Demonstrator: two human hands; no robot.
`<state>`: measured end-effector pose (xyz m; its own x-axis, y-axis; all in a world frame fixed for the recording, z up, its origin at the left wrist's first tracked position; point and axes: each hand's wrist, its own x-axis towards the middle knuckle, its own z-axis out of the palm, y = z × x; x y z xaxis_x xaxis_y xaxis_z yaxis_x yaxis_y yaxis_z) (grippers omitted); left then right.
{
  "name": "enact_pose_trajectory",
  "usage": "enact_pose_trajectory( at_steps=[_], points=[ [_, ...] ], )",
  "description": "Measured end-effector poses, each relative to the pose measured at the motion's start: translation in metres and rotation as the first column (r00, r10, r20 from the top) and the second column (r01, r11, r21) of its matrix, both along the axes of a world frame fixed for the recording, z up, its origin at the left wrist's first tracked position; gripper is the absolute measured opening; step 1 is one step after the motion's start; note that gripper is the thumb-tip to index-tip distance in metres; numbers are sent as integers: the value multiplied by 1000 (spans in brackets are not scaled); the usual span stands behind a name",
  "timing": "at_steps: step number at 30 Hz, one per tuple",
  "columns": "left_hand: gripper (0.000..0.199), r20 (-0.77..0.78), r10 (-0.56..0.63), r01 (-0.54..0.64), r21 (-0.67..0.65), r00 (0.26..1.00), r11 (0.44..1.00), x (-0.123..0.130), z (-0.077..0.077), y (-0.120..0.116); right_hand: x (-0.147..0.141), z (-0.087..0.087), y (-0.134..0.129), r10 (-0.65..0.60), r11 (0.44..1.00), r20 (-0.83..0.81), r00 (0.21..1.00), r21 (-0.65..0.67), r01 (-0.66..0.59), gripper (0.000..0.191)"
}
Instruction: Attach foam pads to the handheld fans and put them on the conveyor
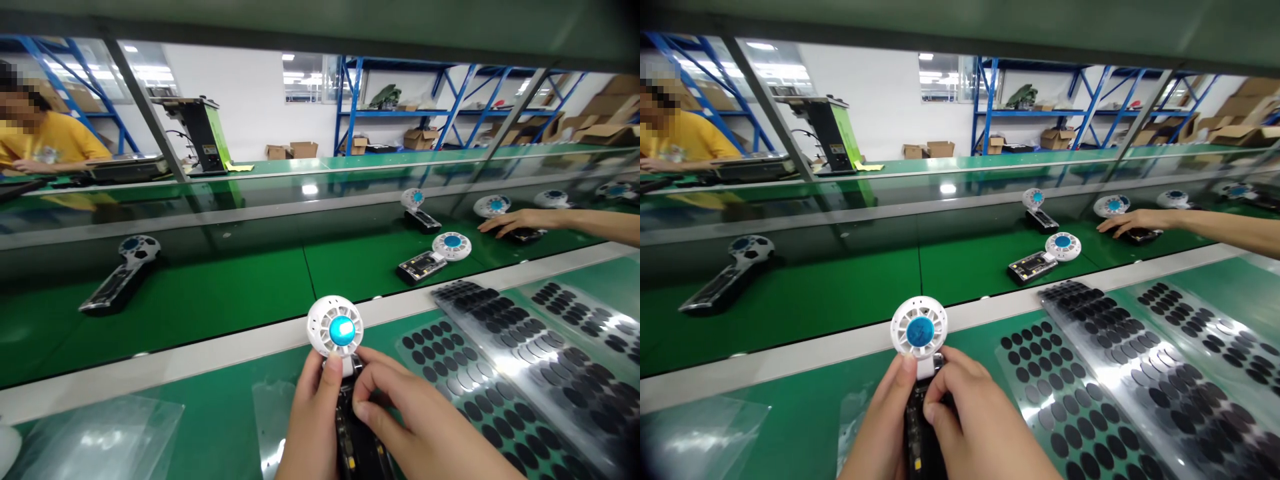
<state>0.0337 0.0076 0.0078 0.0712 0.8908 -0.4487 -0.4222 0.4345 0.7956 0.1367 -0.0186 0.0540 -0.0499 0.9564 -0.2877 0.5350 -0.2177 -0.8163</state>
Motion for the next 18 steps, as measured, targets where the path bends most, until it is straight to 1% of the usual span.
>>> enact_pose_trajectory(
  at_steps=[4,6,9,12,15,17,18],
  points=[
    [59,-63,-4,3,-22,998,1000,-1,-2,1,-1,0,0,7,1000,19,1000,-7,-7,11],
    [56,-69,-14,12,-26,998,1000,-1,-3,1,-1,0,0,4,1000,23,1000,-13,-4,11],
    [52,-6,-35,35,-39,999,999,-2,-3,0,-1,-3,-2,-9,1000,12,1000,-5,9,10],
    [50,44,-50,52,-46,998,998,-3,-2,0,-2,-8,-4,-36,999,-16,999,38,37,10],
    [48,52,-59,60,-14,997,998,-4,-2,-2,-3,-15,-5,-68,994,-28,997,78,70,10],
    [46,74,-51,51,8,996,999,-3,-3,-2,-2,-21,-4,-98,991,-47,994,87,102,6],
    [45,83,-46,45,16,996,999,-3,-3,-2,-2,-23,-3,-121,989,-77,990,77,127,9]
  ],
)
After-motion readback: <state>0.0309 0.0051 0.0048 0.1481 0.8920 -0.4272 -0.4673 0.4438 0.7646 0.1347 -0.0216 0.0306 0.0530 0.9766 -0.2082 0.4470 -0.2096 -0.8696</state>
